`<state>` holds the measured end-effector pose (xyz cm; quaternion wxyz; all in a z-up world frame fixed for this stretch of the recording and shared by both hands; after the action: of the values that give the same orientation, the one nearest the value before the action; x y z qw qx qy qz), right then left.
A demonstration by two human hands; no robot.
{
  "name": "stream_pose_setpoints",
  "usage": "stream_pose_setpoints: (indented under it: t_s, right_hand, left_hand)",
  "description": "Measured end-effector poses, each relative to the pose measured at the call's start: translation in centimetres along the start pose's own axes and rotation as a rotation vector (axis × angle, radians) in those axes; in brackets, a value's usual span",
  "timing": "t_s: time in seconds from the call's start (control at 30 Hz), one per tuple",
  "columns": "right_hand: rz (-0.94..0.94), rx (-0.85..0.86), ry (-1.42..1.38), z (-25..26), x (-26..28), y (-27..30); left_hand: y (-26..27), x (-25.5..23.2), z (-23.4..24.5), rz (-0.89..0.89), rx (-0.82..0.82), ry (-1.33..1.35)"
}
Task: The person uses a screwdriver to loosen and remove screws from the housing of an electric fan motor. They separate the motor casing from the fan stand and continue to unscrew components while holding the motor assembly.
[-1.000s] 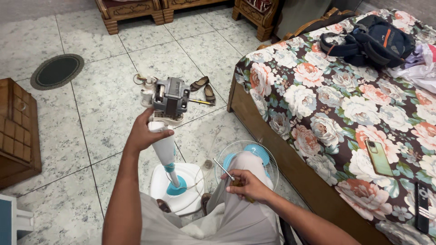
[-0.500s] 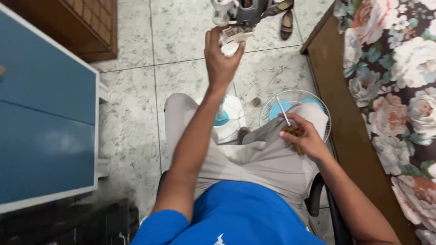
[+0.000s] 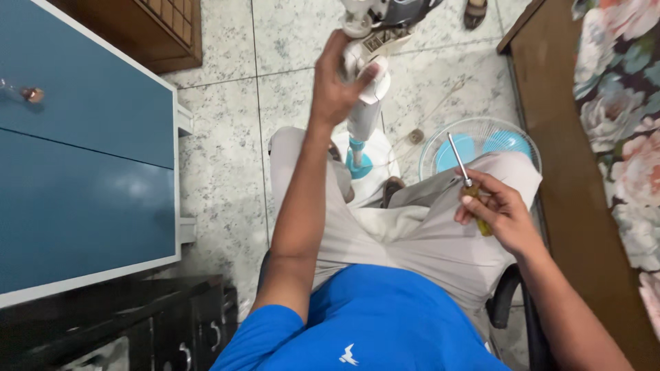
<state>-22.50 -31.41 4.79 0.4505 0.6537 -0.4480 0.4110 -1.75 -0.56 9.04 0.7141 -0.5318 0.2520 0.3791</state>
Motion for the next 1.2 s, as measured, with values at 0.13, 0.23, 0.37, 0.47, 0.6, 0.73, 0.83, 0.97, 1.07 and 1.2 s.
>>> stream_pose_setpoints:
  t_s: [0.13,0.23,0.37,0.47,0.6,0.73,0.83,0.97,1.07,1.2]
  right_hand:
    - [-0.061,-0.023,0.001,-0.5,1.3,0.1]
    - [-0.021,-0.026,0.097,-1.3,3.3,-0.1]
    - [-0.003,0.065,0.038,-2.2,6.1,-1.7]
    - [-0.018,0.11,0.024,-3.5,7.9,-3.3]
    - [-0.053,0.154,0.061,-5.4,9.3,-5.9]
    - [-0.089,0.183,0.001,-6.3,9.9,-7.6]
    - [-0.128,0.198,-0.07,-6.7,10.0,-8.1]
    - [-0.176,0.201,-0.197,-6.3,10.0,-8.4]
    - [-0.17,0.171,-0.262,-6.2,10.4,-8.2]
    - [-0.154,0.109,-0.223,-6.9,10.9,-8.2]
  left_hand:
    - [-0.5,4.2,1.2,0.013,0.219,0.079]
    - [-0.5,7.3,1.3,0.138,0.278,-0.068]
    - [-0.2,10.9,1.9,0.171,0.317,0.12]
    - [1.5,12.8,2.0,0.155,0.346,0.257]
    - [4.0,14.6,1.0,0.225,0.176,0.346]
    - [5.4,15.4,0.1,0.271,0.104,0.374]
    - [6.0,15.1,-0.2,0.284,0.078,0.387]
    - [5.6,13.5,-1.1,0.211,0.053,0.361]
    - [4.6,11.5,-1.4,0.196,0.022,0.433]
    - [2.8,8.8,-0.9,0.118,0.075,0.416]
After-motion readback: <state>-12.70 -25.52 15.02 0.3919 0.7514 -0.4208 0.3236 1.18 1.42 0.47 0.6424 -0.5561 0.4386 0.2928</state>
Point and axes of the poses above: each hand's wrist, its own y-axis away from the middle knuckle, its own z-axis out of the back of the hand, x = y × z, the point moved 1 cm from there along -y, towards the middle knuckle, and after that the axes turned 14 degrees about -y, right-handed, at the moved point
